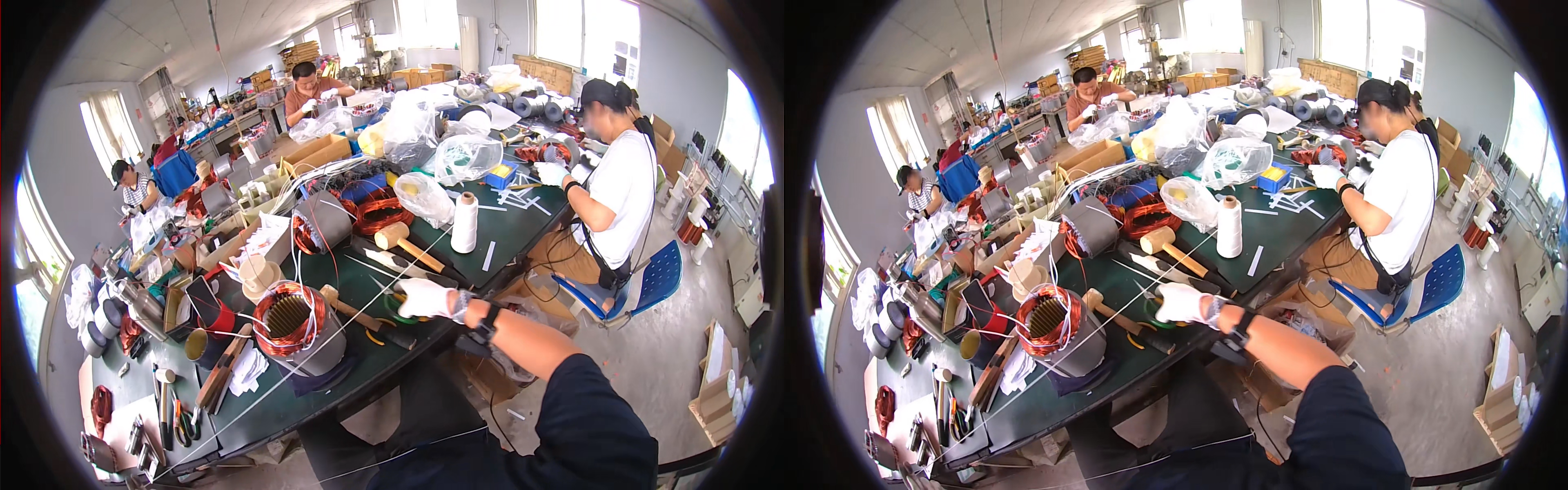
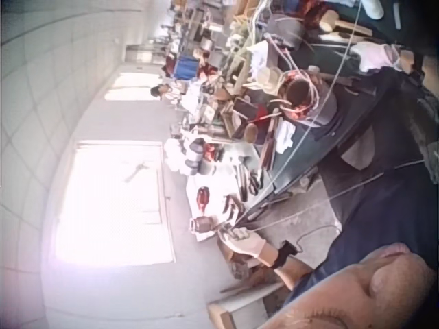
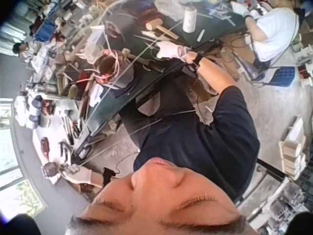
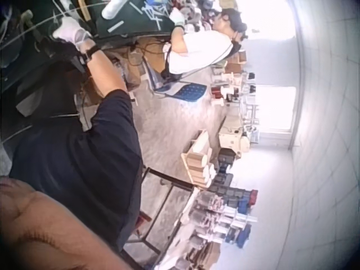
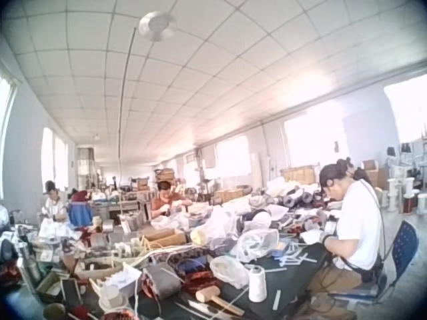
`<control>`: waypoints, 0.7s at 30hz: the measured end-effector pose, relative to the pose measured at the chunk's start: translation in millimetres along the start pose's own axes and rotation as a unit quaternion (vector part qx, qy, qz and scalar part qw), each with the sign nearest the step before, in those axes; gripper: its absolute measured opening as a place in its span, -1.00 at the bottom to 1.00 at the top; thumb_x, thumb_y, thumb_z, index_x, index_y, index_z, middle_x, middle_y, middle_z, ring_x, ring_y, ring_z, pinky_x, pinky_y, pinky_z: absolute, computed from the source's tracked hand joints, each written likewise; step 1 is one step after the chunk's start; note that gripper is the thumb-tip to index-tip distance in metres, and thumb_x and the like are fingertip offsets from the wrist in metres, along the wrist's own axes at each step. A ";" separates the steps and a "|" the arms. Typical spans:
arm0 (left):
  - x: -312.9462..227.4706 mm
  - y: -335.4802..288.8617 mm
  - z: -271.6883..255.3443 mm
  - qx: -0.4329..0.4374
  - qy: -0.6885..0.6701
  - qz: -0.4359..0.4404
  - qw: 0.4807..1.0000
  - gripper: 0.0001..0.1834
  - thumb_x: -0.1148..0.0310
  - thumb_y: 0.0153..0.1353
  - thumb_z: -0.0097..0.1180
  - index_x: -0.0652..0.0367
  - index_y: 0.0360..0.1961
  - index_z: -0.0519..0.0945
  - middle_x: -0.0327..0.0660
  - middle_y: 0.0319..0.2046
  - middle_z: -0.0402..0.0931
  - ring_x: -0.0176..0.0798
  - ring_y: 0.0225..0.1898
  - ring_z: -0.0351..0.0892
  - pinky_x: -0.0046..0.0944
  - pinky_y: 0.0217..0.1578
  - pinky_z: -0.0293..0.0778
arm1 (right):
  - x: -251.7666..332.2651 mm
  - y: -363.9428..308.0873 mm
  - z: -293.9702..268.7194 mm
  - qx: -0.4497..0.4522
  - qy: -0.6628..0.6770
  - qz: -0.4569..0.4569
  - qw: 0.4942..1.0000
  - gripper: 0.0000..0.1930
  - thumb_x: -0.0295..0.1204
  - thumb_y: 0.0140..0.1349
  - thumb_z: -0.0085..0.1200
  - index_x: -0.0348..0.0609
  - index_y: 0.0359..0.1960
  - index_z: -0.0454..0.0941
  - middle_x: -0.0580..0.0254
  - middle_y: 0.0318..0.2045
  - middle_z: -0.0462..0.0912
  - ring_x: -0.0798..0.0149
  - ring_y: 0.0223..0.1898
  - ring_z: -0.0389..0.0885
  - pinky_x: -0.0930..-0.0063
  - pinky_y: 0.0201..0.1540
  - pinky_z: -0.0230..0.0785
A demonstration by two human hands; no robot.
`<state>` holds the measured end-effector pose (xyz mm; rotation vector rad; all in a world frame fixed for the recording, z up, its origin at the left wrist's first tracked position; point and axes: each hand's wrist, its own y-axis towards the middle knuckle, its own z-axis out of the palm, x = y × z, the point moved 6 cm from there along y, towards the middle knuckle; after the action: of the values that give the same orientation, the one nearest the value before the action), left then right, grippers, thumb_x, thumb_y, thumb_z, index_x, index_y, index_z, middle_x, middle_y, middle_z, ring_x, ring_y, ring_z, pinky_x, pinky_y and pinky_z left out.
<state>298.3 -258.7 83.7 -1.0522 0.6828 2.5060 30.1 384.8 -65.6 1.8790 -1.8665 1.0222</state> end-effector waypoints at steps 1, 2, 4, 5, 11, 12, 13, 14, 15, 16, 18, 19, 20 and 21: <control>-2.1 1.2 3.2 -0.012 0.012 0.009 1.000 -0.63 0.37 0.51 -0.05 0.31 0.23 0.53 -0.34 -0.50 0.35 -0.51 -0.69 0.06 -0.46 -0.65 0.01 | -0.1 -15.1 -10.7 -0.006 -0.022 -0.055 0.998 -0.36 -0.23 0.04 0.29 -0.24 0.21 0.59 -0.22 -0.06 0.73 -0.14 -0.08 0.76 0.11 0.04 0.60; -3.9 0.6 4.2 -0.026 0.024 0.017 0.999 -0.62 0.34 0.51 -0.02 0.32 0.22 0.54 -0.36 -0.50 0.34 -0.52 -0.69 0.05 -0.46 -0.65 0.00 | -4.6 -29.8 -19.5 0.000 -0.047 -0.076 0.996 -0.35 -0.23 0.04 0.30 -0.22 0.22 0.59 -0.19 -0.04 0.73 -0.10 -0.08 0.77 0.14 0.05 0.60; -4.8 4.4 12.7 0.027 -0.018 -0.001 0.999 -0.60 0.29 0.53 -0.01 0.34 0.23 0.54 -0.39 -0.52 0.31 -0.53 -0.69 0.04 -0.47 -0.66 -0.02 | -24.8 -58.6 -47.6 -0.031 -0.146 -0.051 0.987 -0.36 -0.23 0.03 0.33 -0.22 0.20 0.61 -0.14 -0.07 0.75 -0.03 -0.07 0.77 0.19 0.09 0.58; -5.6 6.0 9.9 0.008 -0.005 -0.002 1.000 -0.60 0.28 0.53 -0.01 0.34 0.23 0.53 -0.38 -0.52 0.31 -0.52 -0.70 0.04 -0.47 -0.67 -0.02 | -37.1 -72.2 -63.9 -0.063 -0.144 -0.028 0.987 -0.37 -0.24 0.03 0.34 -0.22 0.19 0.62 -0.13 -0.10 0.76 -0.02 -0.07 0.77 0.19 0.09 0.58; -3.7 11.3 5.8 -0.003 0.003 0.001 1.000 -0.61 0.29 0.55 -0.04 0.35 0.21 0.52 -0.30 -0.50 0.37 -0.50 -0.72 0.05 -0.44 -0.69 0.00 | -103.1 -80.4 -117.9 -0.110 0.063 0.096 0.987 -0.69 -0.45 0.30 0.11 -0.30 0.03 0.66 0.18 -0.34 0.76 0.34 -0.46 0.74 0.44 -0.51 0.55; -4.3 10.4 4.8 -0.008 0.005 0.002 1.000 -0.61 0.29 0.55 -0.04 0.35 0.21 0.52 -0.30 -0.50 0.37 -0.50 -0.72 0.05 -0.44 -0.69 0.00 | -114.8 -78.5 -121.8 -0.125 0.133 0.130 0.975 -0.71 -0.47 0.37 0.01 -0.28 0.05 0.66 0.24 -0.36 0.75 0.39 -0.50 0.71 0.49 -0.57 0.50; -4.9 10.1 5.0 -0.004 -0.004 0.000 1.000 -0.62 0.30 0.55 -0.04 0.35 0.22 0.52 -0.30 -0.49 0.38 -0.49 -0.71 0.05 -0.44 -0.69 0.00 | -121.7 -77.5 -123.3 -0.133 0.149 0.131 0.971 -0.68 -0.46 0.43 -0.08 -0.22 0.09 0.65 0.30 -0.37 0.74 0.43 -0.50 0.70 0.57 -0.61 0.45; -6.0 8.7 4.1 -0.001 -0.013 -0.002 1.000 -0.62 0.32 0.55 -0.04 0.34 0.22 0.52 -0.30 -0.48 0.39 -0.49 -0.71 0.05 -0.44 -0.69 0.01 | -128.0 -74.8 -123.9 -0.135 0.176 0.138 0.965 -0.66 -0.46 0.41 -0.05 -0.21 0.15 0.62 0.31 -0.37 0.73 0.43 -0.51 0.69 0.57 -0.61 0.44; -7.1 6.8 -2.8 -0.041 0.009 -0.013 0.999 -0.63 0.33 0.55 -0.06 0.33 0.23 0.52 -0.33 -0.50 0.35 -0.48 -0.71 0.06 -0.43 -0.69 0.03 | -129.9 -71.8 -125.8 -0.132 0.181 0.117 0.968 -0.65 -0.47 0.41 -0.05 -0.21 0.16 0.62 0.31 -0.37 0.73 0.43 -0.51 0.69 0.57 -0.61 0.44; -8.9 5.4 -6.2 -0.046 0.012 -0.013 0.999 -0.63 0.33 0.55 -0.06 0.33 0.23 0.52 -0.33 -0.50 0.35 -0.48 -0.71 0.06 -0.43 -0.69 0.03 | -135.2 -70.6 -126.4 -0.134 0.188 0.128 0.965 -0.64 -0.48 0.40 -0.05 -0.21 0.17 0.63 0.31 -0.37 0.73 0.43 -0.51 0.69 0.56 -0.62 0.44; -9.5 7.0 -5.6 0.006 0.023 -0.013 1.000 -0.64 0.33 0.55 -0.07 0.32 0.21 0.53 -0.34 -0.51 0.33 -0.47 -0.70 0.06 -0.43 -0.69 0.04 | -140.0 -65.9 -130.1 -0.129 0.160 0.125 0.971 -0.63 -0.48 0.40 -0.05 -0.21 0.18 0.62 0.29 -0.37 0.74 0.42 -0.51 0.69 0.54 -0.62 0.44; -8.2 9.5 -8.8 0.007 0.023 -0.015 1.000 -0.64 0.33 0.55 -0.07 0.32 0.21 0.53 -0.34 -0.51 0.33 -0.47 -0.70 0.06 -0.43 -0.69 0.04 | -143.1 -64.6 -132.2 -0.131 0.138 0.133 0.973 -0.62 -0.49 0.39 -0.04 -0.21 0.19 0.62 0.28 -0.38 0.74 0.41 -0.51 0.69 0.53 -0.62 0.44; -6.2 13.0 -14.3 -0.011 0.020 -0.015 1.000 -0.63 0.33 0.55 -0.09 0.33 0.22 0.53 -0.34 -0.52 0.32 -0.47 -0.70 0.06 -0.42 -0.69 0.05 | -145.0 -62.9 -133.7 -0.128 0.138 0.129 0.974 -0.62 -0.49 0.39 -0.04 -0.21 0.19 0.62 0.28 -0.38 0.74 0.41 -0.51 0.69 0.53 -0.62 0.44; -4.3 16.6 -20.7 -0.029 0.015 -0.014 0.999 -0.63 0.33 0.55 -0.10 0.33 0.22 0.53 -0.35 -0.52 0.31 -0.47 -0.70 0.07 -0.42 -0.69 0.05 | -146.8 -60.9 -135.9 -0.127 0.125 0.126 0.976 -0.62 -0.49 0.40 -0.05 -0.22 0.20 0.62 0.26 -0.38 0.75 0.40 -0.52 0.69 0.51 -0.62 0.44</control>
<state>305.1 -284.4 79.2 -1.1137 0.6027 2.5037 66.2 590.3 -51.3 1.3305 -2.0076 0.9860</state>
